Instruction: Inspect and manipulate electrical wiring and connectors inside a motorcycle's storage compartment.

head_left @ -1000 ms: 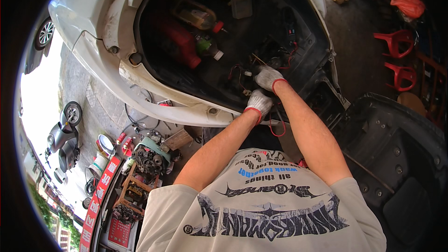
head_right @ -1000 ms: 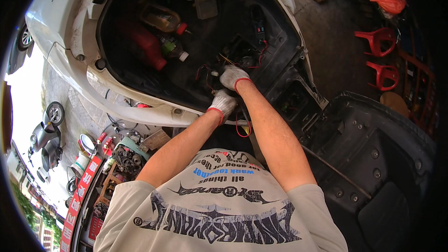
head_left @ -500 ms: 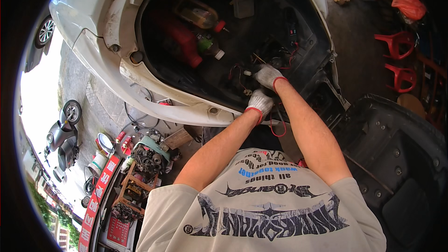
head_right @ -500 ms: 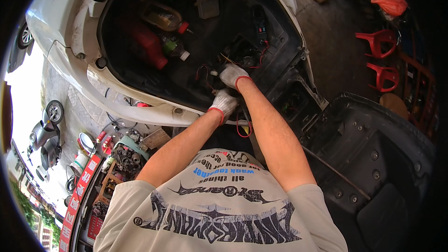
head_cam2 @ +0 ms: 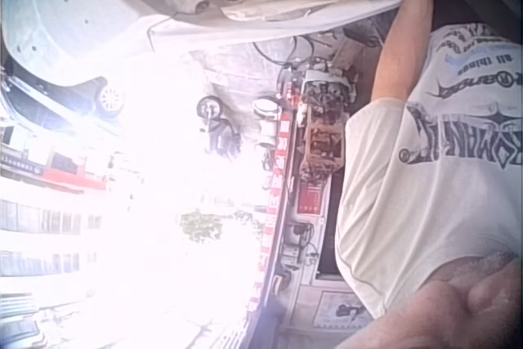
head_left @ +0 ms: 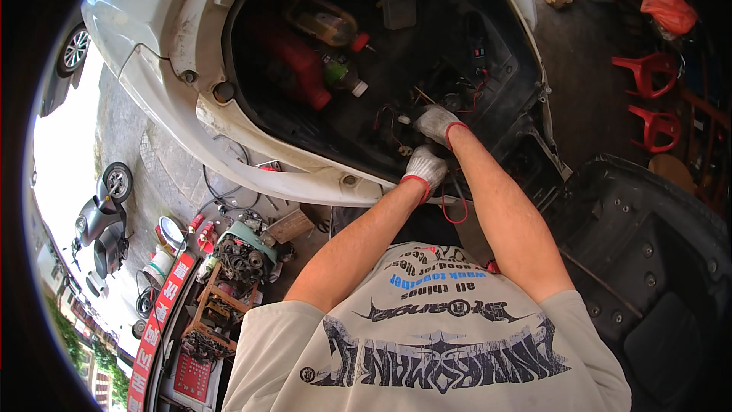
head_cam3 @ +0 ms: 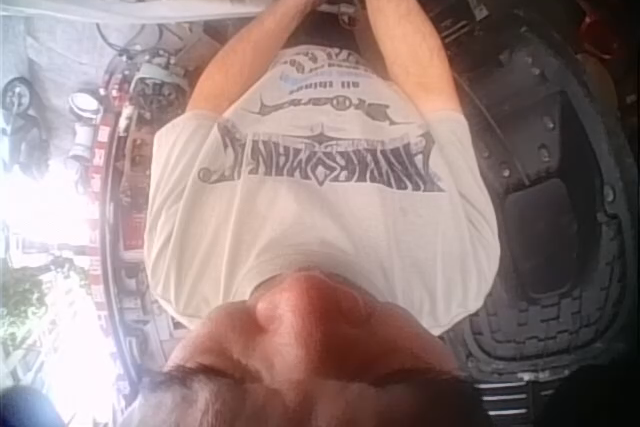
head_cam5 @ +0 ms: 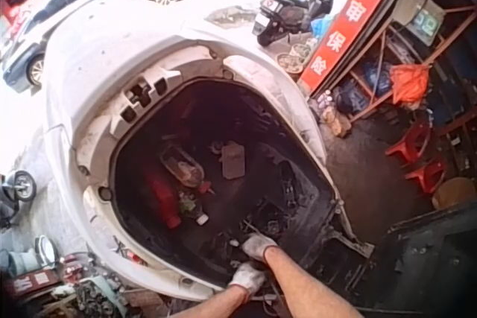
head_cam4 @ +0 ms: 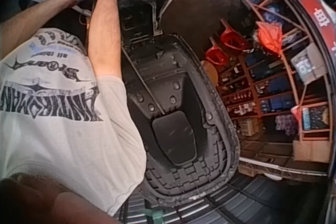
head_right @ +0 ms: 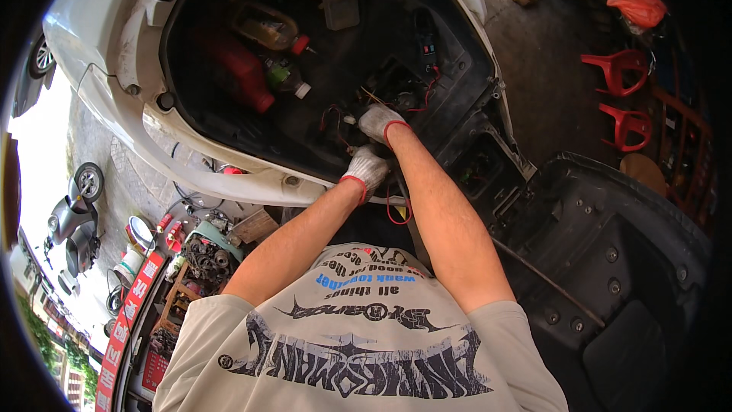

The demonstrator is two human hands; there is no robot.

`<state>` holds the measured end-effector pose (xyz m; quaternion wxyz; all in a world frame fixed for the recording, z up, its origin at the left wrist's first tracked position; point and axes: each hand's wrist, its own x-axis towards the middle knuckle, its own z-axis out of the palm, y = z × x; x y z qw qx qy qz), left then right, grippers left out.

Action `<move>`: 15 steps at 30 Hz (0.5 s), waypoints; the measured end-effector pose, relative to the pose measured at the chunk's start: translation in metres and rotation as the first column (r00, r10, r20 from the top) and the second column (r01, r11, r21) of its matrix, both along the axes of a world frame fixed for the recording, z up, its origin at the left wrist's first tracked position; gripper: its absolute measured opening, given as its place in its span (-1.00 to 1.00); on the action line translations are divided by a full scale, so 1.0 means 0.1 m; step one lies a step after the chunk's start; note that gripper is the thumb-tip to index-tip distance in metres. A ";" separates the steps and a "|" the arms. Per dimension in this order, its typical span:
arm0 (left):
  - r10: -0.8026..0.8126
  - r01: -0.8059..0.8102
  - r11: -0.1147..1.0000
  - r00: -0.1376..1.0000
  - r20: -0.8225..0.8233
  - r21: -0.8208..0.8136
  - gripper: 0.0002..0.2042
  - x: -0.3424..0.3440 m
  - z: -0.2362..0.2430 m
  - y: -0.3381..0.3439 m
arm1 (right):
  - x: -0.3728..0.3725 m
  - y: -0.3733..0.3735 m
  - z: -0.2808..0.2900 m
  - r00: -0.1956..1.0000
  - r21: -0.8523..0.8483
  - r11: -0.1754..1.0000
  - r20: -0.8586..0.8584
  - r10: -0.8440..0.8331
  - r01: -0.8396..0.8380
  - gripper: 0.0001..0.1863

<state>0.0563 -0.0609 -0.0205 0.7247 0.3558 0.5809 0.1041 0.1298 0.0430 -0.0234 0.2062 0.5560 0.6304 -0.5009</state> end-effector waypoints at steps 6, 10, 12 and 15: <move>-0.019 0.019 1.000 1.000 -0.009 0.007 -0.70 0.01 0.03 0.02 | -0.01 0.04 0.05 0.995 -0.095 0.991 0.030 0.100 -0.096 -0.65; 0.012 -0.012 0.999 1.000 -0.006 0.033 -0.70 0.03 0.01 0.00 | 0.02 -0.02 -0.09 0.987 -0.097 0.982 0.003 -0.160 0.160 -0.69; 0.014 -0.014 0.999 1.000 -0.002 0.037 -0.71 0.04 0.00 0.00 | 0.06 -0.06 -0.17 0.967 -0.092 0.964 -0.033 -0.254 0.250 -0.73; 0.038 -0.038 0.999 0.999 0.020 -0.001 -0.71 0.02 0.07 0.02 | 0.11 -0.09 -0.22 0.951 -0.085 0.953 -0.079 -0.298 0.292 -0.72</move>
